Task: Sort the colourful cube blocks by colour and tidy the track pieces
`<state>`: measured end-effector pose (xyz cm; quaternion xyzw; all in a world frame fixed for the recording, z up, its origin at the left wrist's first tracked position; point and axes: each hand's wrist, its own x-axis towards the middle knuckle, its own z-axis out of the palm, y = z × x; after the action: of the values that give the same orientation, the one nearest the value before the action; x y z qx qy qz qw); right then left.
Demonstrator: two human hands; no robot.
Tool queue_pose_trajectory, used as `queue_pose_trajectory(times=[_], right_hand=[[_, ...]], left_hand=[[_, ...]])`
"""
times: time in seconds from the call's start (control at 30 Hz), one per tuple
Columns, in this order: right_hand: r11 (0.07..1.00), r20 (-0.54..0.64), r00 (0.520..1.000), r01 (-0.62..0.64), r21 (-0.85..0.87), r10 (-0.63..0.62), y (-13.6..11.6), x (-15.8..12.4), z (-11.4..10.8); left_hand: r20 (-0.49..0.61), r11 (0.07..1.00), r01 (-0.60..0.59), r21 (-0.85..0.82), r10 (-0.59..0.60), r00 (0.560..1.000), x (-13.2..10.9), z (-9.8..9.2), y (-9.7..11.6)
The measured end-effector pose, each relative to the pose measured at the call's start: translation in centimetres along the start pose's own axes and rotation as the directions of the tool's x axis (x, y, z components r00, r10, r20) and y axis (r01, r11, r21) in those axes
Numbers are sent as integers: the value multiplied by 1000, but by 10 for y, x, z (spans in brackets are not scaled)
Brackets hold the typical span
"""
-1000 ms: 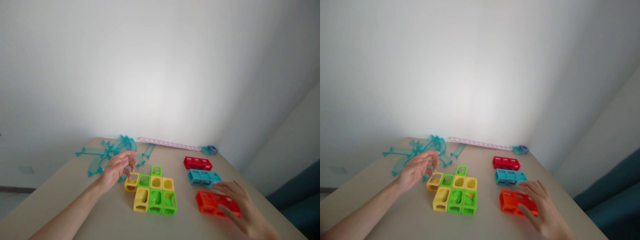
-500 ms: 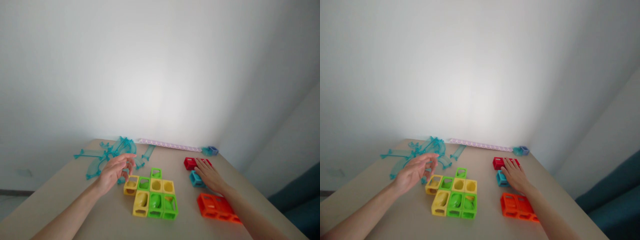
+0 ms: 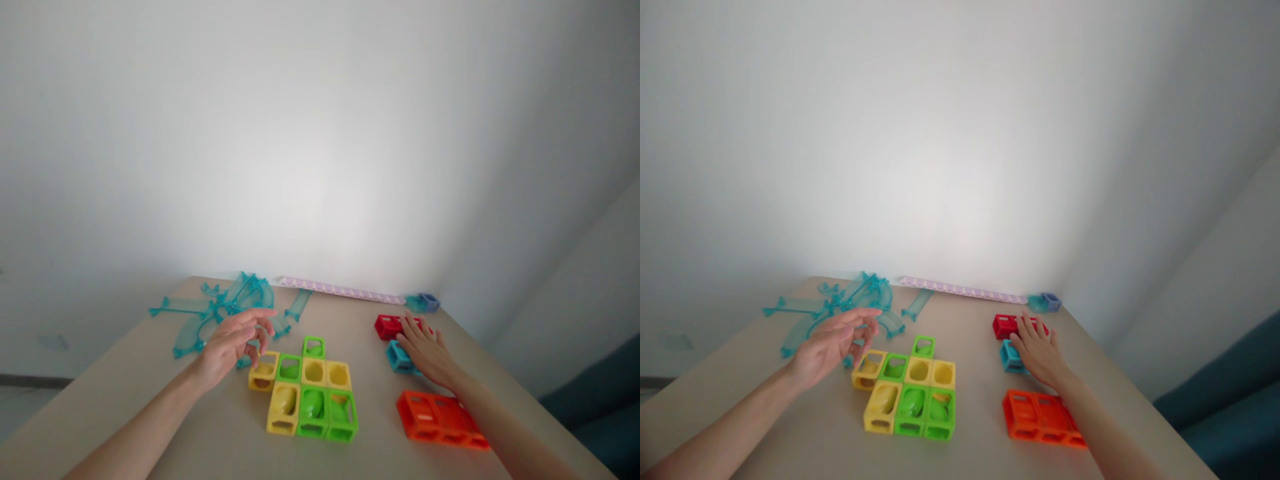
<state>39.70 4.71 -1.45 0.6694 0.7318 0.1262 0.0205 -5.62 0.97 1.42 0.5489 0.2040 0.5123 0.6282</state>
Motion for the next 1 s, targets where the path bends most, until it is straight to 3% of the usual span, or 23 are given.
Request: queue_pose_trajectory(times=[0.23, 0.37, 0.47, 0.57, 0.77, 1.0], right_hand=[[999, -56, 997, -45, 7, 46, 0, -5, -6], [998, -243, 968, 49, -45, -58, -7, -47, -18], [998, -318, 947, 38, -50, -52, -16, -81, -17], [1000, -293, 956, -3, -16, -2, -19, -95, -9], [998, -165, 984, -58, 14, 60, -6, -76, 0], [998, -177, 982, -66, -8, 64, -4, -70, 1]], left_hand=[[6, 1000, -9, 12, 9, 1000, 0, 1, 1], [8, 1000, -22, 16, 22, 1000, 0, -1, 1], [8, 1000, -18, 15, 18, 1000, 0, -2, 1], [14, 1000, -5, 16, 5, 1000, 1, -2, 0], [19, 1000, 2, 27, -3, 1000, 0, -3, -3], [13, 999, -10, 32, 10, 1000, 1, -2, -1]])
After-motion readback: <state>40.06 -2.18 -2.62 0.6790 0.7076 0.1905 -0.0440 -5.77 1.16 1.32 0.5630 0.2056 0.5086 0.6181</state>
